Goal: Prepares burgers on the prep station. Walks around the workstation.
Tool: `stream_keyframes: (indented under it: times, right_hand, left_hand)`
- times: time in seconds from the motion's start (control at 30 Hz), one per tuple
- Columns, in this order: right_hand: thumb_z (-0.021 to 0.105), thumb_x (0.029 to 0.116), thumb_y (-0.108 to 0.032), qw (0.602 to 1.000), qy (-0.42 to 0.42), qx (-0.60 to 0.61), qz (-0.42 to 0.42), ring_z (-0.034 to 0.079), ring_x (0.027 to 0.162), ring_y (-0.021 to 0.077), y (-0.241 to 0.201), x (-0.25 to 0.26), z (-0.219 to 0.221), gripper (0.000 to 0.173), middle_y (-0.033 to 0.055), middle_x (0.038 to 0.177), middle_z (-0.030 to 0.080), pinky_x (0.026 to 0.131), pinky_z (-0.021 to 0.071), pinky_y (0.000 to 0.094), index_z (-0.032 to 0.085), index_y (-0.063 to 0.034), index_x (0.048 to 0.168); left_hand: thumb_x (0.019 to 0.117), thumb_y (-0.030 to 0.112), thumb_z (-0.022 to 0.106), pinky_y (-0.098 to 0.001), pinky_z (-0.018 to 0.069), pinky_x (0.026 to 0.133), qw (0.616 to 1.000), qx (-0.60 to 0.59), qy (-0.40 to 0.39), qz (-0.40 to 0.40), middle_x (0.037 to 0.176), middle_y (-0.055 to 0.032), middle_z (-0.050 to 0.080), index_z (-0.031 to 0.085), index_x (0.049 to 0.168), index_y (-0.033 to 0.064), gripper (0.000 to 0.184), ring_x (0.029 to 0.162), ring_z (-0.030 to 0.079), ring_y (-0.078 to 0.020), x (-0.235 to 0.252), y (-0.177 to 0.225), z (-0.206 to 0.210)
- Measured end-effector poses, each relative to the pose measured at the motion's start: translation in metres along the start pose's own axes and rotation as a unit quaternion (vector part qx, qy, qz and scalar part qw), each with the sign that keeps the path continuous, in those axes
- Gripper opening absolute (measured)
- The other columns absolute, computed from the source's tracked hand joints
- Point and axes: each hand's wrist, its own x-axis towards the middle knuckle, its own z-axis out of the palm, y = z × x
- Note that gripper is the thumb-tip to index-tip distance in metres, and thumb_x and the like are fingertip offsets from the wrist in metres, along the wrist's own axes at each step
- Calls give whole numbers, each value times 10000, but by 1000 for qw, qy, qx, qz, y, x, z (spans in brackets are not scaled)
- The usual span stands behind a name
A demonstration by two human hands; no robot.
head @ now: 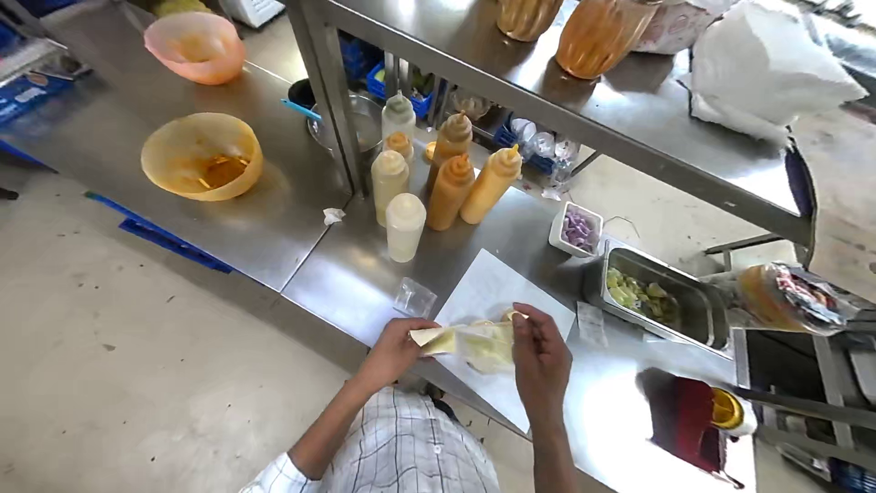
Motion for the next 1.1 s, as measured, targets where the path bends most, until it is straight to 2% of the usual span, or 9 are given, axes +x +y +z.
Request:
stream_keyframes:
  times: [0.17,0.3,0.37,0.47,0.67,0.8,0.93,1.0,1.1]
  right_hand:
    - [608,1002,-153,1000,11,-18,14,442,485,28,14,7,-4,211,-46,646,555,436,374,188,689,-50,1167]
    - [526,1050,-283,992,-64,-16,105,543,564,113,22,8,-4,342,30,758,614,494,477,286,665,-29,1232]
    - [606,963,-431,982,-126,-13,139,678,830,153,16,6,-4,592,68,1012,689,707,594,342,554,-25,1391]
    - [802,758,-583,970,-184,-35,153,672,1101,205,7,3,10,1039,76,1286,655,886,595,409,360,-69,1545]
    - [708,647,-854,961,-244,9,133,637,1215,206,-13,1,43,1221,85,1413,603,919,593,386,422,-41,1512]
    - [788,663,-756,970,-213,-99,63,544,1322,289,-24,-30,75,1179,201,1520,471,997,543,469,436,-3,1499]
    - [732,600,-867,972,-186,-126,64,465,1406,308,-35,-38,86,1322,215,1595,373,1055,507,487,390,9,1530]
    - [748,655,-811,969,-187,-142,71,450,1423,316,-34,-42,92,1241,209,1609,354,1081,491,495,403,-2,1530]
    - [687,924,-435,982,-141,-127,25,602,1268,269,-8,-41,94,509,180,1456,550,987,558,438,685,-27,1230]
  left_hand:
    - [1005,23,560,-399,658,794,998,-45,-29,-45,1068,-122,744,695,1171,-29,220,895,752,-216,-20,17,-20]
    - [1023,110,590,-402,661,774,995,-71,5,-66,1045,-130,744,683,1177,-25,224,878,756,-230,-24,21,-22]
    - [1010,164,631,-398,661,768,995,-65,51,-47,1001,-120,758,681,1138,-20,229,854,760,-226,-23,15,-18]
    - [1008,213,648,-398,660,798,996,-51,54,-40,1006,-104,763,686,1132,-10,258,880,761,-221,-26,5,-14]
    - [991,297,656,-374,638,835,992,40,119,-22,971,-54,764,713,1111,45,284,880,749,-144,-23,-11,-10]
    - [891,190,694,-393,597,869,972,122,190,59,952,-63,751,729,1070,23,247,912,720,-141,-26,-18,-1]
    - [911,281,660,-491,602,732,932,256,246,75,835,-56,747,747,1057,91,255,801,738,-215,-19,-21,12]
    - [929,278,626,-489,598,669,917,290,257,91,789,-58,737,750,1076,93,266,741,731,-225,-16,-23,16]
    - [957,236,599,-498,593,713,922,302,233,62,820,-106,737,739,1090,44,273,766,734,-262,-8,-11,19]
